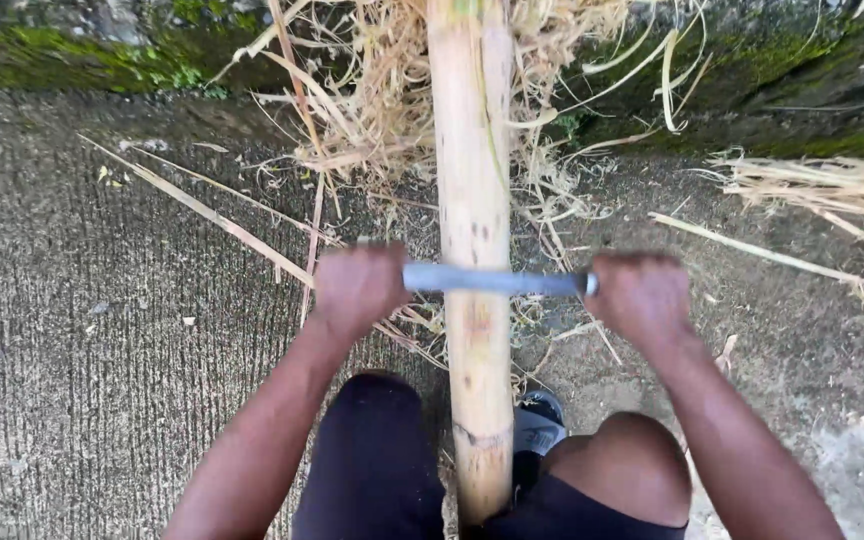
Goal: Scraping bark off a bamboo pole using a drawknife.
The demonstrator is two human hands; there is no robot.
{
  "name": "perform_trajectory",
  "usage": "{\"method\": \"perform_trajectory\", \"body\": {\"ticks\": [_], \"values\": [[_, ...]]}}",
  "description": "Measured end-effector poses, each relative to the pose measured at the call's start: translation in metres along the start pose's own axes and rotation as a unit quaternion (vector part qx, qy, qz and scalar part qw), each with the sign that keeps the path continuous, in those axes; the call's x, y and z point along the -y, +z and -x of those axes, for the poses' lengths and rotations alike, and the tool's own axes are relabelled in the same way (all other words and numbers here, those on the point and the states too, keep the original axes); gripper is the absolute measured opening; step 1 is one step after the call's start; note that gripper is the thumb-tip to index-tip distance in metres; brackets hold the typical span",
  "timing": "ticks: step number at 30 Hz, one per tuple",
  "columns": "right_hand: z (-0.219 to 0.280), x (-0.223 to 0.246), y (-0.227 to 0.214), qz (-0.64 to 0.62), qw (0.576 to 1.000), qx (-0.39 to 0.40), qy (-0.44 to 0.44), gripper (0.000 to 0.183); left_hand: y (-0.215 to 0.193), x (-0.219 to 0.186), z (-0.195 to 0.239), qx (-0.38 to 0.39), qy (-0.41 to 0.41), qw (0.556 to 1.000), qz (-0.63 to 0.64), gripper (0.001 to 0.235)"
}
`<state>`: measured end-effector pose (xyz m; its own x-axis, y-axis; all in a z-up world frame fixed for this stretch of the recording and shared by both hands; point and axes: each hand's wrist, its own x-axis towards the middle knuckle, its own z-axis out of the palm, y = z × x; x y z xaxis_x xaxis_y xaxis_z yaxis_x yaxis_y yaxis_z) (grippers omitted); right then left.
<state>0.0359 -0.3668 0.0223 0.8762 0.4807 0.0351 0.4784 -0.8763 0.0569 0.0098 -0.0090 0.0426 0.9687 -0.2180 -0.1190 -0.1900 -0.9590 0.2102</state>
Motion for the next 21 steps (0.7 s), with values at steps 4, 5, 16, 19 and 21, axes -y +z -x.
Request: {"method": "perform_trajectory", "body": {"ticks": [4, 5, 16, 19, 21], "values": [[-0.083, -0.029, -0.015, 0.033, 0.999, -0.031, 0.026, 0.03, -0.029, 0.03, -0.081, -0.035, -0.004, 0.999, -0.027, 0.013], [-0.1, -0.032, -0.02, 0.036, 0.998, -0.028, 0.032, 0.03, -0.039, 0.034, -0.095, -0.033, 0.002, 0.999, -0.024, 0.013], [-0.126, -0.01, -0.039, -0.028, 0.994, -0.051, 0.092, 0.008, -0.057, 0.064, -0.135, 0.024, -0.018, 0.999, -0.035, 0.01], [-0.071, -0.001, -0.02, 0.039, 0.998, -0.018, 0.048, 0.018, -0.033, 0.044, -0.069, 0.061, 0.012, 0.996, -0.06, 0.041], [-0.028, 0.027, -0.037, 0.063, 0.997, 0.011, 0.033, 0.026, 0.005, 0.034, -0.014, 0.038, 0.025, 0.998, -0.031, 0.023]]}}
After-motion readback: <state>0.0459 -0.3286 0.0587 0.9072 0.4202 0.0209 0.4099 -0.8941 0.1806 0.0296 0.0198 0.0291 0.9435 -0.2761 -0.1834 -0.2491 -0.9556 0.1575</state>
